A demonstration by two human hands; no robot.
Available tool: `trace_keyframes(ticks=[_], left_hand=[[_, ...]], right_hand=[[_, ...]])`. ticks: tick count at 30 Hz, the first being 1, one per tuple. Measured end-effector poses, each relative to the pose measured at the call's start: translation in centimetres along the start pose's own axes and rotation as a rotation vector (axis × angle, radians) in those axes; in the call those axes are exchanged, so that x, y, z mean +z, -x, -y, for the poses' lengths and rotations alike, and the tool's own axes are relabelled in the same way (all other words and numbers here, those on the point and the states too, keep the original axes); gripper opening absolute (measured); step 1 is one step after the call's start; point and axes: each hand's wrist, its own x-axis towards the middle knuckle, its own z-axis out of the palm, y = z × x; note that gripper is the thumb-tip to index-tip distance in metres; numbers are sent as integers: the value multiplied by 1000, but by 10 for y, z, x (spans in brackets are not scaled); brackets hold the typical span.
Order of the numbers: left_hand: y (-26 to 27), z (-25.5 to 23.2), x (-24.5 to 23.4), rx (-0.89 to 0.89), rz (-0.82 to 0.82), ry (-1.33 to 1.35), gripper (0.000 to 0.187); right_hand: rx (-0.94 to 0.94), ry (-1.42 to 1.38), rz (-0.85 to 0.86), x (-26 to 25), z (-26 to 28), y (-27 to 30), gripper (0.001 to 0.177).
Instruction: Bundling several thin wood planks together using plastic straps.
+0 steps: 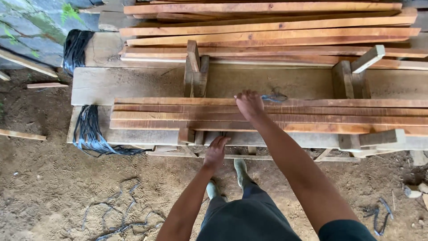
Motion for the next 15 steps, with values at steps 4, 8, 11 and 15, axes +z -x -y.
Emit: trace_keyframes(ticks=[4,8,11,15], left_hand=[[10,-31,-55,-82,38,123,43],[15,-42,-66,-94,50,227,35],[19,-49,-81,-110,52,314,32],[23,-61,-95,-107,113,477,35]], right_hand=[[85,157,-9,-92,35,21,11],[259,-124,129,-168,61,51,20],[462,-399,261,-188,76,72,31],[610,-537,429,-191,89,103,38]])
